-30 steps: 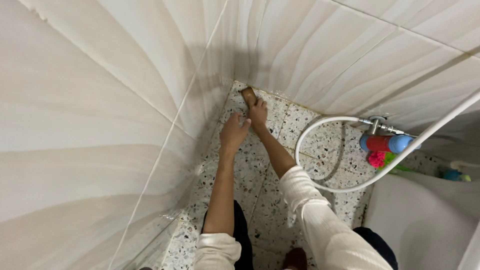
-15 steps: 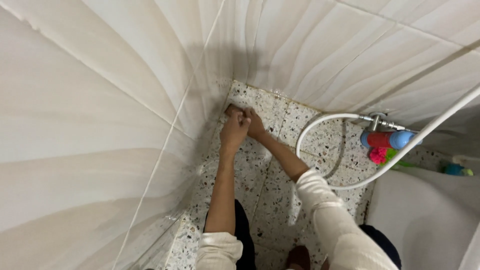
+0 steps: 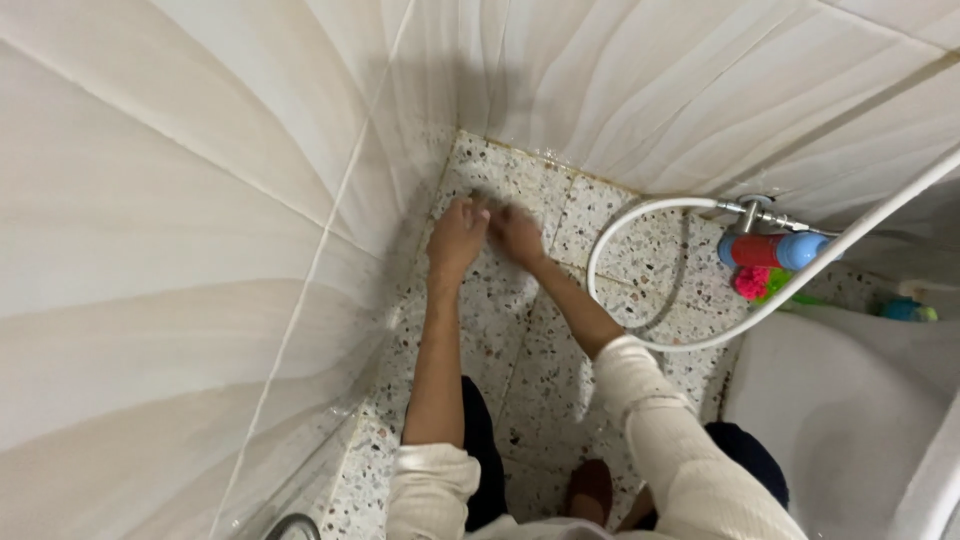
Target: The person scrubs the speckled bathroom floor tiles with a small brush while squatting. They then use a handheld bidet sprayer to rinse the floor and the area around the toilet base.
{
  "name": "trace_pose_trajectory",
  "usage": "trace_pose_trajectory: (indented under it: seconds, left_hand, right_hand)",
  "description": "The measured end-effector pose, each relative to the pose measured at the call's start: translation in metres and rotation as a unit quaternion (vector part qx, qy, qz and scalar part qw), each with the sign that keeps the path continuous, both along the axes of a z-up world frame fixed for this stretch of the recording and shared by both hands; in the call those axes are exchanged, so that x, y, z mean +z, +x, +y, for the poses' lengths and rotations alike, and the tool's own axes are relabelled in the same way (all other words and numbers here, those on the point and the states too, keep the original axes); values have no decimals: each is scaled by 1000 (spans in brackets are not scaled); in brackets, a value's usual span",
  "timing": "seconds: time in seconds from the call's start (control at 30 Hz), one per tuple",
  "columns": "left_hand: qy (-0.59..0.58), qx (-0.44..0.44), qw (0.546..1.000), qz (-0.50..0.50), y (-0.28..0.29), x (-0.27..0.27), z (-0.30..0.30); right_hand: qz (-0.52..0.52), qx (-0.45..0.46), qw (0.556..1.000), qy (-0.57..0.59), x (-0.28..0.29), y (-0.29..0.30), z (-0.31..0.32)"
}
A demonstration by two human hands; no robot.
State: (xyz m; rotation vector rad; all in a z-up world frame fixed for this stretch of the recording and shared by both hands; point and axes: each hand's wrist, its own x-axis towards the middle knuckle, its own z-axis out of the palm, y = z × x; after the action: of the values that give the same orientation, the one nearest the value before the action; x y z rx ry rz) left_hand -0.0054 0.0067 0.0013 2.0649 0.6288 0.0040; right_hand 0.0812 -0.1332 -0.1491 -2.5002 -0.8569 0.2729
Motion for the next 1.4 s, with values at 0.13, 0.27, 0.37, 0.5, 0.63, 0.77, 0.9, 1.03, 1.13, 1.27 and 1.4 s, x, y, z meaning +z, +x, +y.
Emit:
trace_pose_trajectory:
  seconds: [0.13,0.27,0.37,0.5,0.63,0.77,0.9,1.03,1.13,1.27,1.4]
  left_hand:
    - [7,-6,1000,-16,6,-1,-4]
    - [-8,-26,1000,-7,9,1,-8]
    - [-21,-21,999,18,8,3,-11]
    - [-5,-26,1000,11,5,-1,-12]
    - [1,-36,999,-3,13,-7,-13]
    - [3,-33,999,17,12,-14,-17]
    - [-8,-38,999,-2,14,-8,-24]
    - [-21,-34,999,3,14,3,-26]
    - [-12,-30,999,11,13,5,-24]
    - [-16,-32,999,31,10,11,-23]
    - [-7,-37,999,-5,11,2,-20]
  right_hand:
    - [-194,-196,961,14,-14,7,-5]
    - [-111,55,990,75,-43,-42,-22]
    - [-6,110,992,67,-19,-23,-52]
    - [-211,-178,960,-55,31,-9,-67]
    - [-205,39,978,14,-26,-44,-108]
    - [265,-61,962,-3,77,-24,-107]
    - [-246,-139,959,-19,24,-13,-96]
    - [-78,-67,994,-25,-24,-34,-82]
    - [-10,14,998,-62,-25,1,-83]
    - [-150,-150,975,-57,-20,21,-43]
    - [1,-148,984,101,-78,8,-14]
